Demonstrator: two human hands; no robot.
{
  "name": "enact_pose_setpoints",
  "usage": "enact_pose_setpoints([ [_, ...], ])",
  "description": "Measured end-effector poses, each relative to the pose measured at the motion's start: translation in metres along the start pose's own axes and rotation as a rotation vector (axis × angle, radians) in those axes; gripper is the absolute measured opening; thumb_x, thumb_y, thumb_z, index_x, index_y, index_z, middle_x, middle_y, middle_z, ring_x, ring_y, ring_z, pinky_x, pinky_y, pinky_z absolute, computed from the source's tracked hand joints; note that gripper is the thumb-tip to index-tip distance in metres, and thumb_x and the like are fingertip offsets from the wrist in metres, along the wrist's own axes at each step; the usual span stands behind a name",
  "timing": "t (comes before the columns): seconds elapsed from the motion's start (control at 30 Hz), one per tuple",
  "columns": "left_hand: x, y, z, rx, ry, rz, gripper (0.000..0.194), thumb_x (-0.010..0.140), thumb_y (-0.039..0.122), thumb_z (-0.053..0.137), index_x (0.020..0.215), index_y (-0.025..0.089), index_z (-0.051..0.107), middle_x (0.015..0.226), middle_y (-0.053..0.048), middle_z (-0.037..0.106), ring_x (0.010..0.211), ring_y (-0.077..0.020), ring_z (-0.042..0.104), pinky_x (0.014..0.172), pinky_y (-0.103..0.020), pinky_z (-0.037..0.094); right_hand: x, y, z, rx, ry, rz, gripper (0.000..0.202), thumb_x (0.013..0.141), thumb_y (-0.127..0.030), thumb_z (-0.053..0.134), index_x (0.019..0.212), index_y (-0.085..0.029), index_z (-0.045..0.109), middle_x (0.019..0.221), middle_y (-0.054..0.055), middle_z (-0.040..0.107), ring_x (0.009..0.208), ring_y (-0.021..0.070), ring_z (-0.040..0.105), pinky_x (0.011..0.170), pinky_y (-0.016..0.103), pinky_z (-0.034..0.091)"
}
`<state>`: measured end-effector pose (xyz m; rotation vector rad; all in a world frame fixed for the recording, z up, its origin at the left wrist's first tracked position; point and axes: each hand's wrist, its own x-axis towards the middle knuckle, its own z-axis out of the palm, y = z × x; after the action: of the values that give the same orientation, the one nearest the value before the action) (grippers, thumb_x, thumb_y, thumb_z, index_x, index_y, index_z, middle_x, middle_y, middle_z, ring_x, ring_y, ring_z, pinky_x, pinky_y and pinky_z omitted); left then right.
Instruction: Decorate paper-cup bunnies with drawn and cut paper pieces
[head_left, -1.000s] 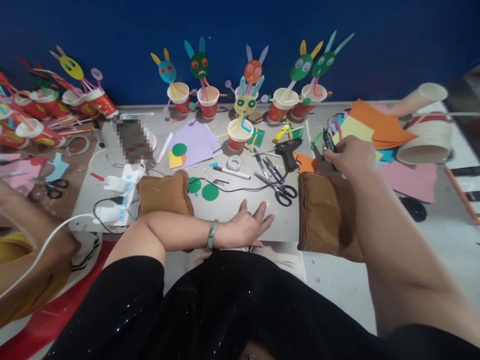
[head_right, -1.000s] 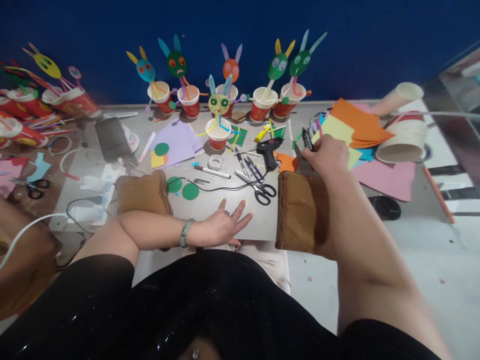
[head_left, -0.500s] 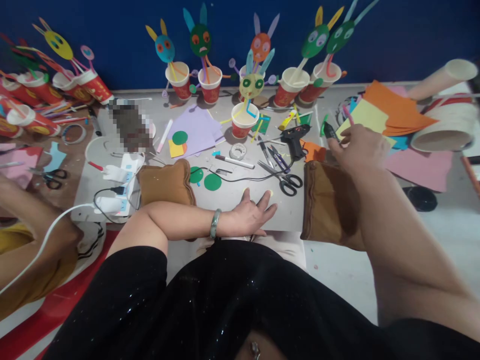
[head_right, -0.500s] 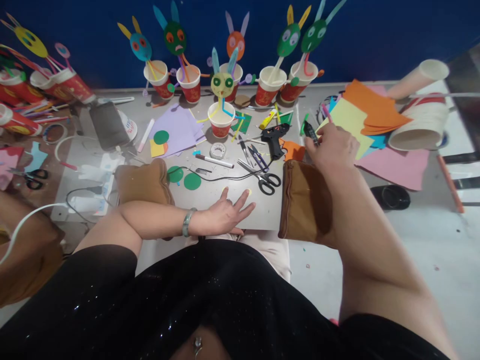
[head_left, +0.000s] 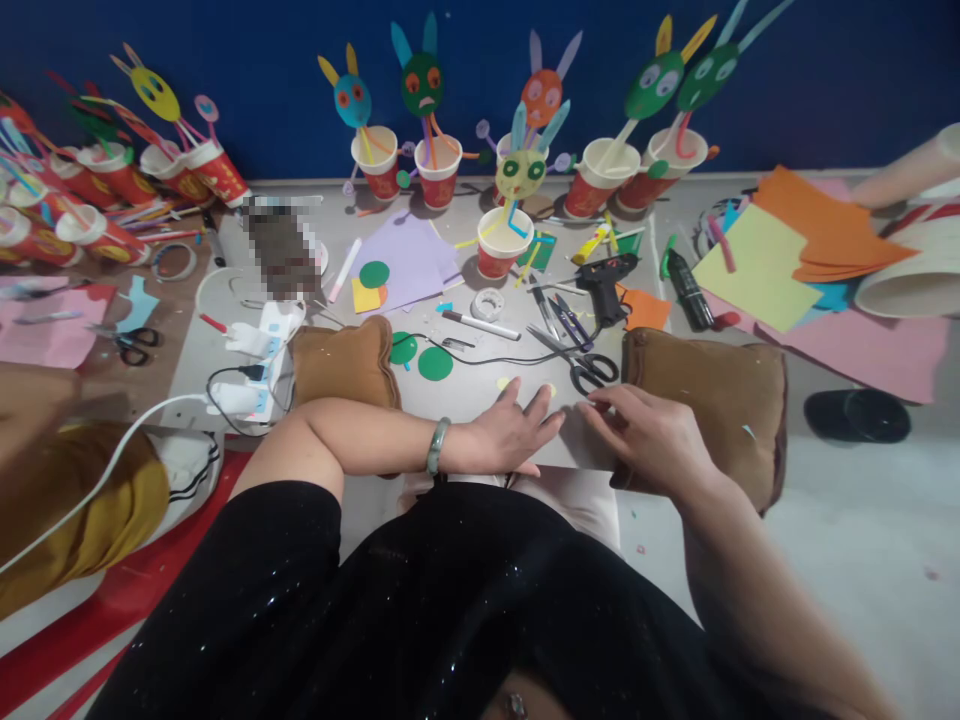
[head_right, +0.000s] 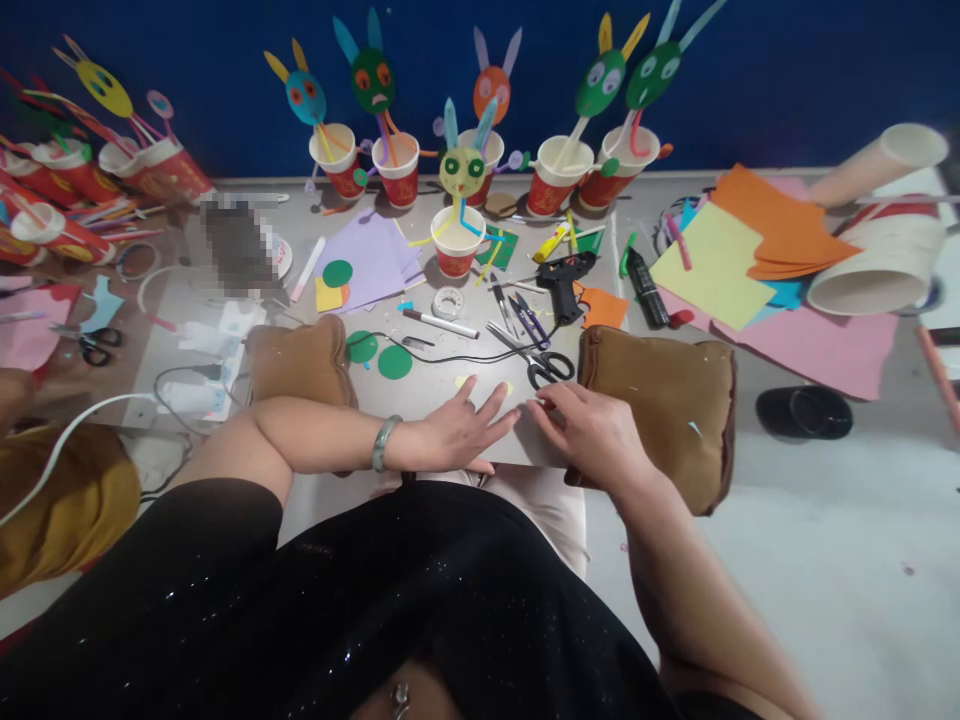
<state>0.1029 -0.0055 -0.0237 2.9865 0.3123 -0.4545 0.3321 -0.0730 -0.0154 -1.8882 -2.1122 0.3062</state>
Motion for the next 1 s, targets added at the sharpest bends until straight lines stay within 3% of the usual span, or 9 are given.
enact_pose_setpoints([
  [0.13,-0.001,0.0,0.002,0.031,0.044,0.009,0.096,0.106,0.065,0.063,0.176,0.004,0.036,0.173,-0.044,0.037,0.133,-0.0438,0.073,0.131,-0.066,0.029,-0.009,-0.006,0.001,0.07,0.0,-0.104,0.026,0.109,-0.042,0.057,0.098,-0.03,0.076,0.084,0.005,0.08,0.064,0.0215,0.072,0.061,0.034,0.053],
  [0.37,-0.002,-0.001,-0.003,0.067,0.046,0.014,0.098,0.106,0.067,0.063,0.175,0.003,0.038,0.172,-0.043,0.04,0.132,-0.0436,0.074,0.13,-0.064,0.032,-0.009,-0.001,0.006,-0.064,-0.004,-0.18,0.03,0.112,-0.039,0.054,0.103,-0.02,0.076,0.086,0.007,0.08,0.065,0.0188,0.072,0.057,0.03,0.046],
  [0.57,-0.002,0.0,-0.002,0.068,0.047,0.016,0.098,0.106,0.067,0.064,0.176,0.004,0.036,0.173,-0.042,0.041,0.119,-0.0387,0.078,0.13,-0.064,0.031,-0.008,0.001,0.012,-0.096,-0.009,-0.168,0.029,0.112,-0.037,0.054,0.105,-0.019,0.076,0.089,0.007,0.08,0.067,0.0191,0.072,0.058,0.029,0.044],
  [1.0,-0.001,-0.001,-0.001,0.098,0.079,0.014,0.094,0.106,0.069,0.061,0.172,0.004,0.043,0.172,-0.038,0.045,0.111,-0.0348,0.078,0.128,-0.063,0.031,-0.006,0.003,0.014,-0.107,-0.031,-0.122,0.03,0.112,-0.038,0.053,0.107,-0.02,0.077,0.092,0.008,0.081,0.07,0.02,0.072,0.061,0.03,0.043],
])
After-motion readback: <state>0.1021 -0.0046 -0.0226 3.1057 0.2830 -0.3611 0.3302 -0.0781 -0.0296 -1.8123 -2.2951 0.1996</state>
